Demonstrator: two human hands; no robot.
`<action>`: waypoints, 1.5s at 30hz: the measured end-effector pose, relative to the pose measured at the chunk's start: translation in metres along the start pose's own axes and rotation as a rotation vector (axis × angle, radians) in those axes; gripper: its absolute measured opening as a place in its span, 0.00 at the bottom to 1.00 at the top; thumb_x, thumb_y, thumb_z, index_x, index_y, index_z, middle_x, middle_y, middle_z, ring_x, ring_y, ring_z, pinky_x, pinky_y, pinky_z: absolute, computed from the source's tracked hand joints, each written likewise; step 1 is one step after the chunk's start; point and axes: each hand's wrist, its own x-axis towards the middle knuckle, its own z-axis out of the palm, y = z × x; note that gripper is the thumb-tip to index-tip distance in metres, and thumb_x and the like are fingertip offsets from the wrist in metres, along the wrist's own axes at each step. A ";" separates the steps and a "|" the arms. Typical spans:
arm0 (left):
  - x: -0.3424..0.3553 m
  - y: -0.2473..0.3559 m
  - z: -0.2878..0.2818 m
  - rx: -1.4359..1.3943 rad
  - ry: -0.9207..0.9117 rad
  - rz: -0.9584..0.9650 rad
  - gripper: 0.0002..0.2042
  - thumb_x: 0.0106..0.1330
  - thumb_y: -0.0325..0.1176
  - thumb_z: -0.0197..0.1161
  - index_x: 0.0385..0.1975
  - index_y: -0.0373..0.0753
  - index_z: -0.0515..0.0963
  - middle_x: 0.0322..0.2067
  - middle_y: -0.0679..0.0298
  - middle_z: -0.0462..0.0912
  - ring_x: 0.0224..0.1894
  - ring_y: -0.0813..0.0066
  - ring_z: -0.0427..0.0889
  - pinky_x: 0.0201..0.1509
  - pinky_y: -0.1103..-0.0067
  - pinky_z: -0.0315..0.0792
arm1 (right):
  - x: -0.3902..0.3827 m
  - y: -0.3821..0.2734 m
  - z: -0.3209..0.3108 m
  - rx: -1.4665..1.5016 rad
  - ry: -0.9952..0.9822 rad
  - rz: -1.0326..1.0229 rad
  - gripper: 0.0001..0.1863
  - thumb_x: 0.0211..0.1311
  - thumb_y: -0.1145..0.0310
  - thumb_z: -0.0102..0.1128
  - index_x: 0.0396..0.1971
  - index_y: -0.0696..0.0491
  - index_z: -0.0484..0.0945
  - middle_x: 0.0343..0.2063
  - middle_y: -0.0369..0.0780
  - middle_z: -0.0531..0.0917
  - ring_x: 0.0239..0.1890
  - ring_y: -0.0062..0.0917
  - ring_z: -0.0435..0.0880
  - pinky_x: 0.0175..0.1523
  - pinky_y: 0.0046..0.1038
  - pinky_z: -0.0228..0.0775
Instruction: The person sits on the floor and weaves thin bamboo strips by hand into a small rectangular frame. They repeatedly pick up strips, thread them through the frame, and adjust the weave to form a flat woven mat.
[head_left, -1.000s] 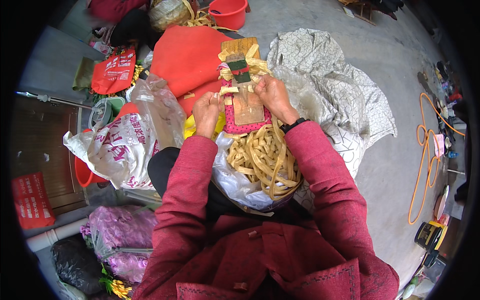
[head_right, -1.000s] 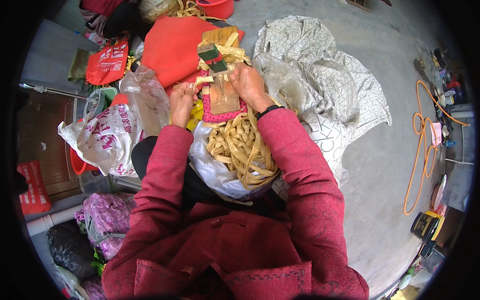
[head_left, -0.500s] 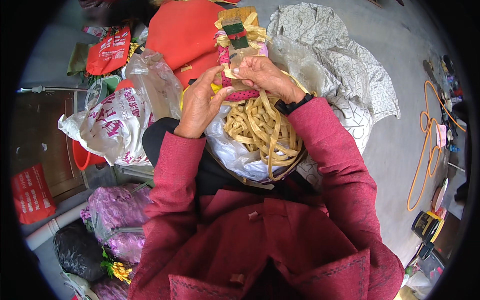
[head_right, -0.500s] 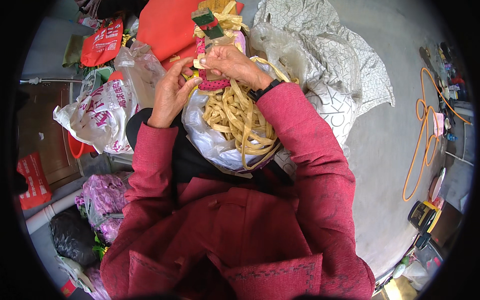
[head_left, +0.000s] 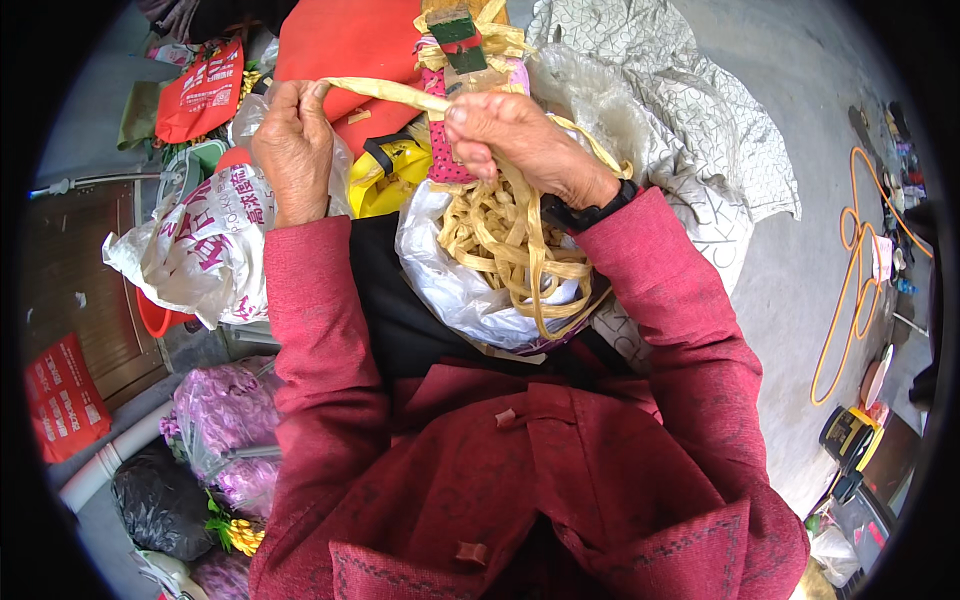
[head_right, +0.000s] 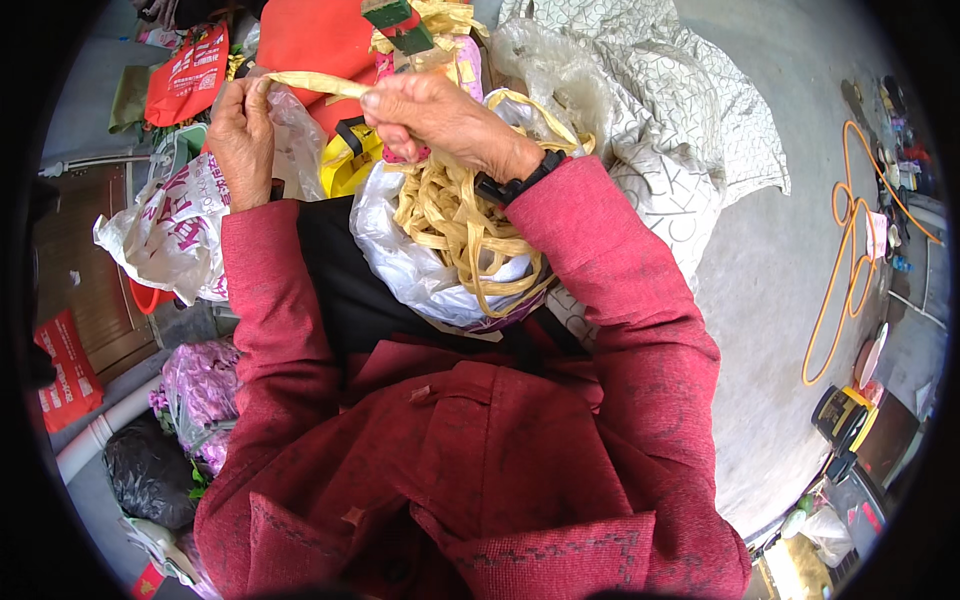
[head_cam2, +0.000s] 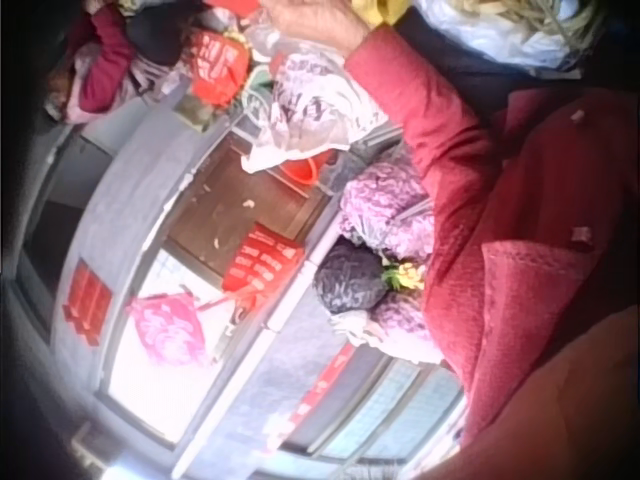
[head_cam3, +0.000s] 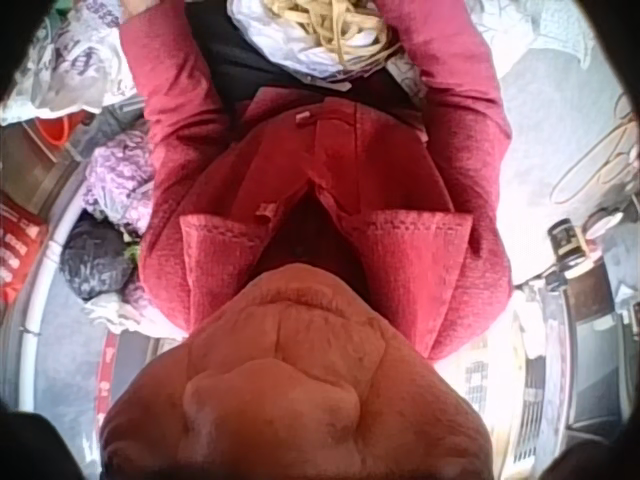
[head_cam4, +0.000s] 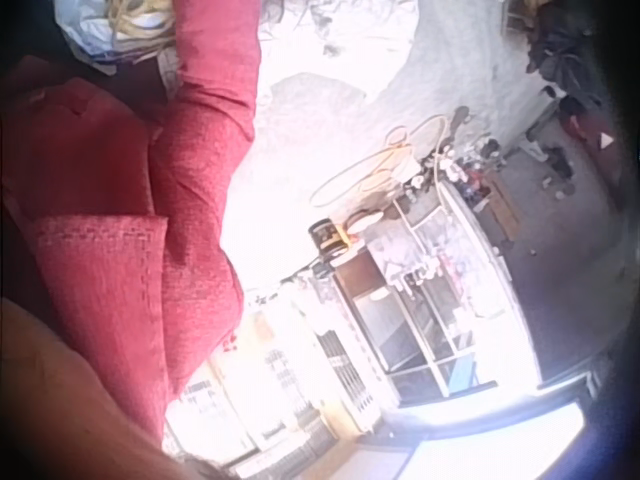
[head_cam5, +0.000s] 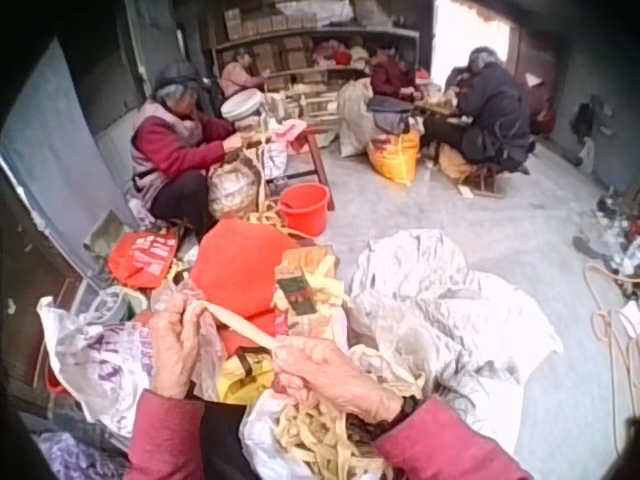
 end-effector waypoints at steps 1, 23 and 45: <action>-0.005 0.003 -0.002 -0.155 -0.120 -0.080 0.07 0.67 0.30 0.58 0.31 0.33 0.77 0.20 0.70 0.73 0.22 0.86 0.67 0.26 0.85 0.63 | 0.002 -0.006 -0.002 0.060 -0.009 -0.177 0.15 0.70 0.59 0.49 0.37 0.58 0.74 0.19 0.33 0.76 0.16 0.11 0.65 0.24 0.14 0.62; -0.065 0.022 0.053 -0.926 -0.403 -0.200 0.05 0.69 0.27 0.55 0.31 0.35 0.71 0.29 0.72 0.74 0.32 0.88 0.72 0.36 0.87 0.68 | 0.013 0.025 -0.028 -0.563 0.158 -0.081 0.08 0.56 0.76 0.57 0.36 0.56 0.71 0.30 0.31 0.76 0.34 0.14 0.74 0.39 0.18 0.68; -0.058 0.019 0.050 -0.689 -0.459 -0.134 0.16 0.50 0.10 0.56 0.35 0.38 0.66 0.32 0.68 0.73 0.34 0.83 0.74 0.40 0.86 0.69 | 0.004 0.018 -0.023 -0.408 -0.027 -0.112 0.05 0.60 0.70 0.58 0.30 0.56 0.77 0.26 0.26 0.75 0.30 0.09 0.70 0.35 0.16 0.64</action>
